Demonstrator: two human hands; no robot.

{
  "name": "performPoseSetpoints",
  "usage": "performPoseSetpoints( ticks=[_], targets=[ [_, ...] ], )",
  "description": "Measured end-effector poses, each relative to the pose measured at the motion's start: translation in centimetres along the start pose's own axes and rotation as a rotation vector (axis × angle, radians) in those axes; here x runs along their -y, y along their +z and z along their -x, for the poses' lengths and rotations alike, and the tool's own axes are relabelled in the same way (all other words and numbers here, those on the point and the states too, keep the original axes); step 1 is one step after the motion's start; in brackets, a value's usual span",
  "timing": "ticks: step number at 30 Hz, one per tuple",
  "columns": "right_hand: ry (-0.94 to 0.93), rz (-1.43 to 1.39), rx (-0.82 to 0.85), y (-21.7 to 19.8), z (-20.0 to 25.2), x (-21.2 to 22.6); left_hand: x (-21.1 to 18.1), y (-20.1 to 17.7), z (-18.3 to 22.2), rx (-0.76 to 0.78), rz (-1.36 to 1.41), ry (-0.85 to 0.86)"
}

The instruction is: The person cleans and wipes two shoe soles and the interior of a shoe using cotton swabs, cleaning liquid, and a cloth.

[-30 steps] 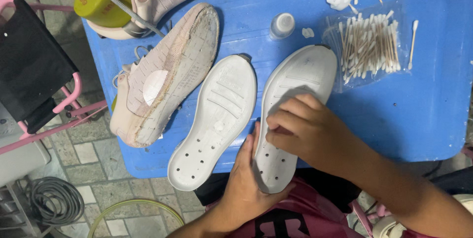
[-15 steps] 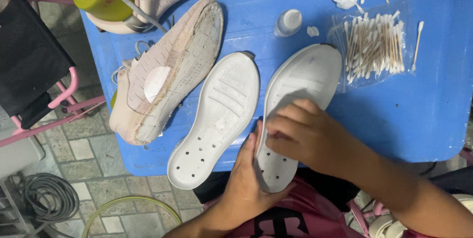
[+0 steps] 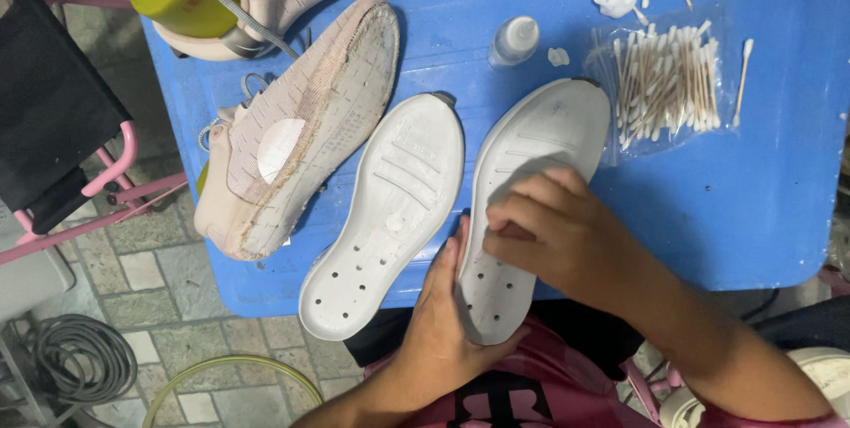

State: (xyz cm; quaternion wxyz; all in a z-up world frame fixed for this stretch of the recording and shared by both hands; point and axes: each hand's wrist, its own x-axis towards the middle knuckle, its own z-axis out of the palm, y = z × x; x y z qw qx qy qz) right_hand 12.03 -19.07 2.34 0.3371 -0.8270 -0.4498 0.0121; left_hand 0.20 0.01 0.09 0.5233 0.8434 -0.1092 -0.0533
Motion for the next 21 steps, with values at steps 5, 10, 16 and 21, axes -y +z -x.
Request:
performPoseSetpoints(
  ticks=[5, 10, 16, 21],
  targets=[
    [-0.051, -0.063, -0.001, 0.1, -0.4, 0.3, -0.1, 0.0, 0.1, 0.002, 0.013, -0.021],
    [-0.107, -0.002, 0.02, 0.1, -0.6, 0.5, -0.1, 0.0, -0.1, -0.003, 0.014, -0.007],
    [-0.036, 0.051, 0.014, -0.6, -0.6, -0.1, -0.2, -0.1, 0.1, 0.023, 0.004, -0.041],
    [-0.06, 0.065, 0.021, -0.6, -0.6, -0.1, -0.1, -0.1, -0.1, 0.022, 0.011, -0.008]
  ],
)
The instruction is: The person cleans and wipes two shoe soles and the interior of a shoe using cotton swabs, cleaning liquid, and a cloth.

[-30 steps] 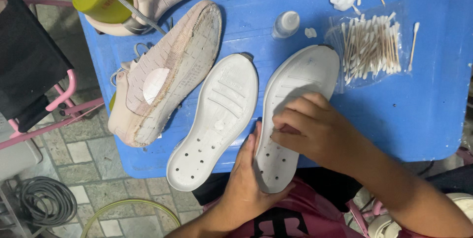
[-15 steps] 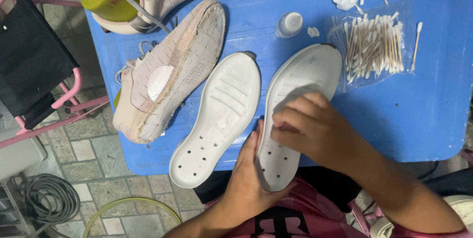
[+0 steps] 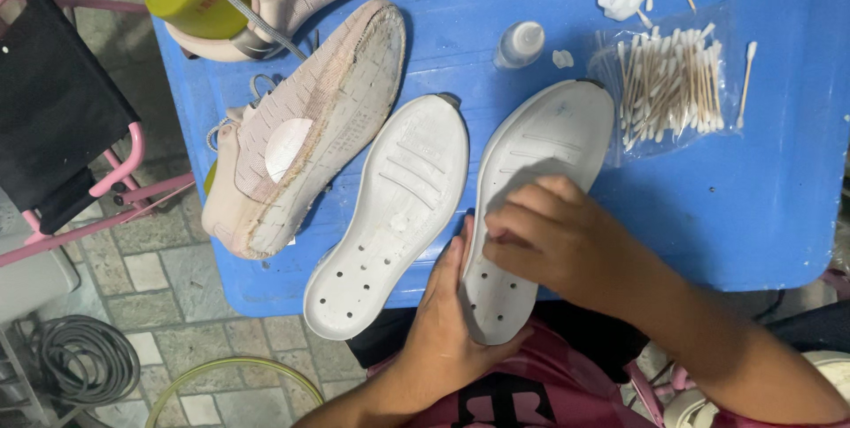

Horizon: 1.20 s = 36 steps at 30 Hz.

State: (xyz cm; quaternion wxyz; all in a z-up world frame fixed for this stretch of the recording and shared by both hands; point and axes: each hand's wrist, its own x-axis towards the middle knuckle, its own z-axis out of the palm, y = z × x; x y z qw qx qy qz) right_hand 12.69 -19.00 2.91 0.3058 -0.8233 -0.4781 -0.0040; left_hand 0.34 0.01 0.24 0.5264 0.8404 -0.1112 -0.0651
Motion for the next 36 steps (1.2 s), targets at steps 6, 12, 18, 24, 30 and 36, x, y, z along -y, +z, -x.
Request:
performPoseSetpoints(
  ticks=[6, 12, 18, 24, 30, 36],
  targets=[
    [-0.032, -0.032, 0.01, 0.3, 0.0, 0.9, 0.0, -0.1, 0.2, -0.017, 0.0, 0.016],
    [-0.024, 0.01, -0.011, 0.1, 0.3, 0.6, 0.0, 0.1, 0.3, -0.021, -0.018, -0.031],
    [-0.005, -0.026, -0.029, -0.1, 0.7, -0.2, 0.0, 0.0, 0.0, -0.026, -0.002, 0.024],
    [-0.077, -0.143, 0.017, 0.2, -0.3, 0.0, 0.1, -0.1, -0.2, -0.059, 0.017, 0.058],
    [-0.078, -0.225, 0.148, -1.4, -2.5, -2.5, 0.3, -1.5, 0.4, -0.11, -0.08, 0.059],
    [-0.115, -0.24, 0.242, -1.9, -3.9, -3.8, 0.9, -1.7, 0.8, -0.196, -0.16, 0.095]
  ],
)
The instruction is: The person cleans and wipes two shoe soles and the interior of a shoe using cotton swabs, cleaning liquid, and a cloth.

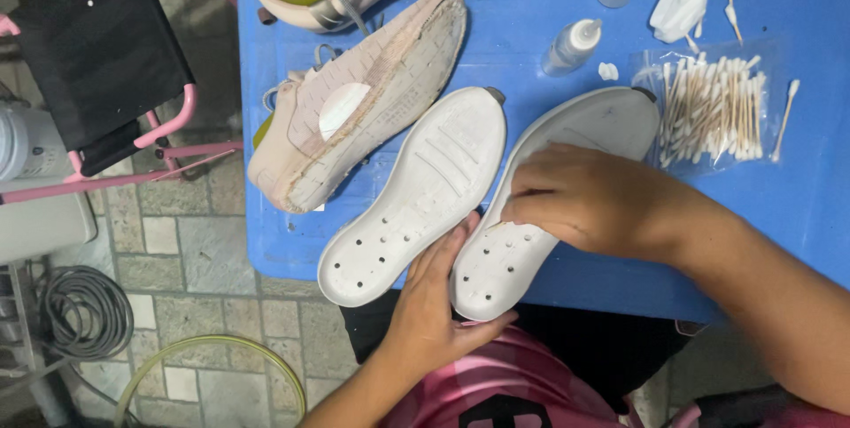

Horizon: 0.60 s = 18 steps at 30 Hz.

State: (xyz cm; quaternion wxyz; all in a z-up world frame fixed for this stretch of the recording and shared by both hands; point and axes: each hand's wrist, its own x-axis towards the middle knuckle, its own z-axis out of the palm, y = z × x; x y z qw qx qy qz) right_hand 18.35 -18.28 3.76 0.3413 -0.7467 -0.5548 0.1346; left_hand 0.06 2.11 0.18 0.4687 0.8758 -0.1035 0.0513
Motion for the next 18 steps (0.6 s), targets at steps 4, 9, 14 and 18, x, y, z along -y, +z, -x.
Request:
performPoseSetpoints(
  ticks=[4, 9, 14, 18],
  targets=[
    [0.014, -0.021, -0.007, 0.6, 0.3, -0.8, -0.6, 0.4, 0.4, -0.027, -0.043, -0.065],
    [-0.1, 0.044, -0.074, 0.7, 0.2, -0.6, -0.9, -0.1, 0.2, -0.052, -0.214, -0.096],
    [-0.067, 0.013, -0.123, 1.7, 0.2, 0.3, 0.0, 0.6, 0.4, -0.104, -0.26, -0.03],
    [-0.056, 0.034, -0.203, 1.7, 0.0, 0.1, 0.7, 1.0, 0.3, -0.153, -0.275, 0.022]
  ],
)
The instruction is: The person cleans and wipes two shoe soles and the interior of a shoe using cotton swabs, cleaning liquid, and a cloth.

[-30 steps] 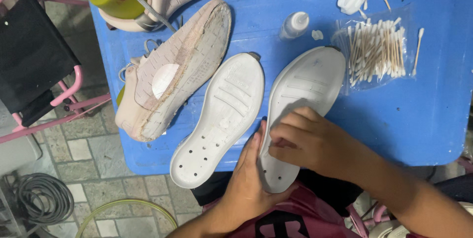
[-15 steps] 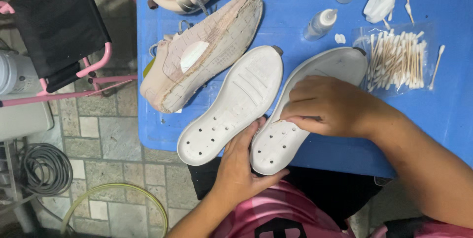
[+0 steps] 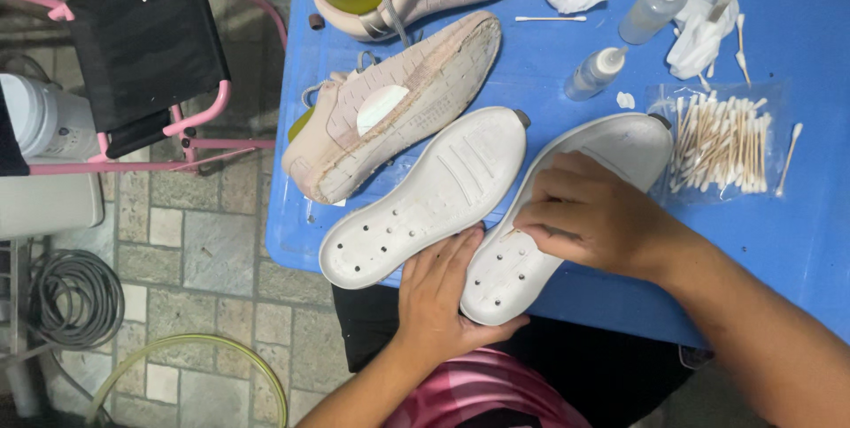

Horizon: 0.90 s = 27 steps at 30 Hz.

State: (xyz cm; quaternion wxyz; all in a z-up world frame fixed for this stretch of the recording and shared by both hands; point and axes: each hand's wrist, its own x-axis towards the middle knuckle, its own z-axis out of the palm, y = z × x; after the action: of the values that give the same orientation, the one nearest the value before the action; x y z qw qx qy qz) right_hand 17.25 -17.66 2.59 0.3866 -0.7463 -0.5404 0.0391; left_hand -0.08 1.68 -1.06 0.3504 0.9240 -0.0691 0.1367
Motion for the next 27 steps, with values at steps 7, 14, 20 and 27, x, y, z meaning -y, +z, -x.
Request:
performPoseSetpoints(
  ticks=[7, 14, 20, 27],
  targets=[
    [-0.013, 0.029, -0.002, 0.51, 0.14, 0.43, 0.15, 0.77, 0.54, -0.054, -0.078, -0.003],
    [0.026, 0.046, -0.021, 0.72, 0.18, -0.12, 0.3, 1.06, 0.52, -0.083, -0.097, 0.006],
    [0.02, 0.088, -0.008, 0.37, 0.06, -0.34, 0.4, 1.01, 0.49, -0.078, -0.071, 0.005],
    [0.013, 0.112, 0.05, -0.02, 0.11, -0.16, 0.24, 0.82, 0.29, -0.067, -0.079, 0.001]
  ],
)
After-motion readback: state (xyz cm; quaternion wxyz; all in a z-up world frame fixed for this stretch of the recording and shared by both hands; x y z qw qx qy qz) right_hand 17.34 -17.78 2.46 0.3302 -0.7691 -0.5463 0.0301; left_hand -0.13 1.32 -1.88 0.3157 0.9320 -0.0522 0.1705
